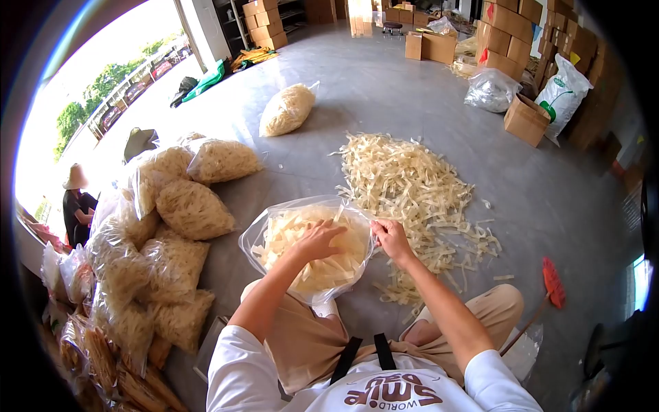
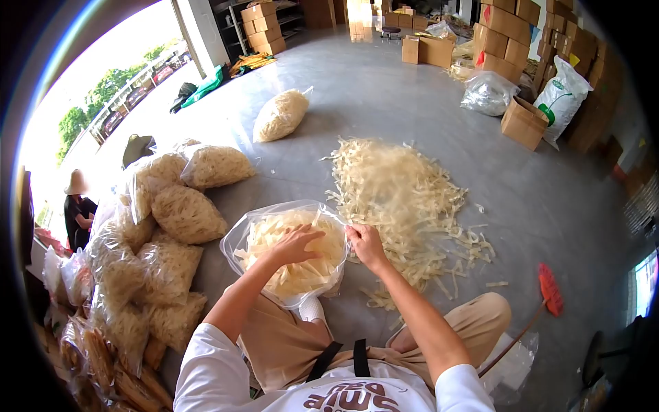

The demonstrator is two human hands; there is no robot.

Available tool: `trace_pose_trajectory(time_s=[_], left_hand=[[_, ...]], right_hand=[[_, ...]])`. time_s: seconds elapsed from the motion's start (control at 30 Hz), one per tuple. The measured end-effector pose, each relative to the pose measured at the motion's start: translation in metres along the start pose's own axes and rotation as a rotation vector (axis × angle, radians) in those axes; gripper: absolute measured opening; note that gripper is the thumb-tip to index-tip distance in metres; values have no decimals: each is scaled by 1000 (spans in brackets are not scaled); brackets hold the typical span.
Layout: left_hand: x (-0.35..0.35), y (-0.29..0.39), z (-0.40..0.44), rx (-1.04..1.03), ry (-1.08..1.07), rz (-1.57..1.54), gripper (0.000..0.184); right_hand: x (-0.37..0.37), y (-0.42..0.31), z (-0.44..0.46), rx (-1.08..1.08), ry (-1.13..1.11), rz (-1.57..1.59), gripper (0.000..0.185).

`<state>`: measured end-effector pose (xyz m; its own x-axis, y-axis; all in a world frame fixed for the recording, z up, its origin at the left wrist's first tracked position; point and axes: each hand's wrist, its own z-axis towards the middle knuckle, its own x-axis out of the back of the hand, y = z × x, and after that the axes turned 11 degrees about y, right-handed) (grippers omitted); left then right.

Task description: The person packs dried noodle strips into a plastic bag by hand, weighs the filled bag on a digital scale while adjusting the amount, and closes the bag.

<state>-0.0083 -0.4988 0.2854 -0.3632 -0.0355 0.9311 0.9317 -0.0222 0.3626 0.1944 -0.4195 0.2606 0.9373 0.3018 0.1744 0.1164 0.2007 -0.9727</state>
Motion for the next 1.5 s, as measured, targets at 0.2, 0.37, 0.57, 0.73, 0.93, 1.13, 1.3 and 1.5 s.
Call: trace_pose_trajectory(time_s=[0.2,0.37,0.57,0.73,0.93,1.13,1.3,1.5], left_hand=[[9,-21,0,192,152,322,55],[25,-60,-5,414,247,229,47],[23,-46,-14,163,364,80,42],[39,-12,-11,-125,523,-36,26],[58,-3,-19,-156,176,152,17],[75,-21,-41,-79,728,74,17],[84,-71,-60,175,833,478,58],[73,-89,-55,515,470,132,53]], right_hand=[[3,8,-2,-122,133,166,37],[-2,9,1,-78,123,137,36],[3,17,5,-1,148,14,33],[2,9,3,-8,96,-32,34],[8,13,0,-37,77,-86,23],[23,6,-33,-3,111,-150,40],[20,-2,-73,-270,-196,-250,50],[-2,28,-83,-446,-340,-140,43]])
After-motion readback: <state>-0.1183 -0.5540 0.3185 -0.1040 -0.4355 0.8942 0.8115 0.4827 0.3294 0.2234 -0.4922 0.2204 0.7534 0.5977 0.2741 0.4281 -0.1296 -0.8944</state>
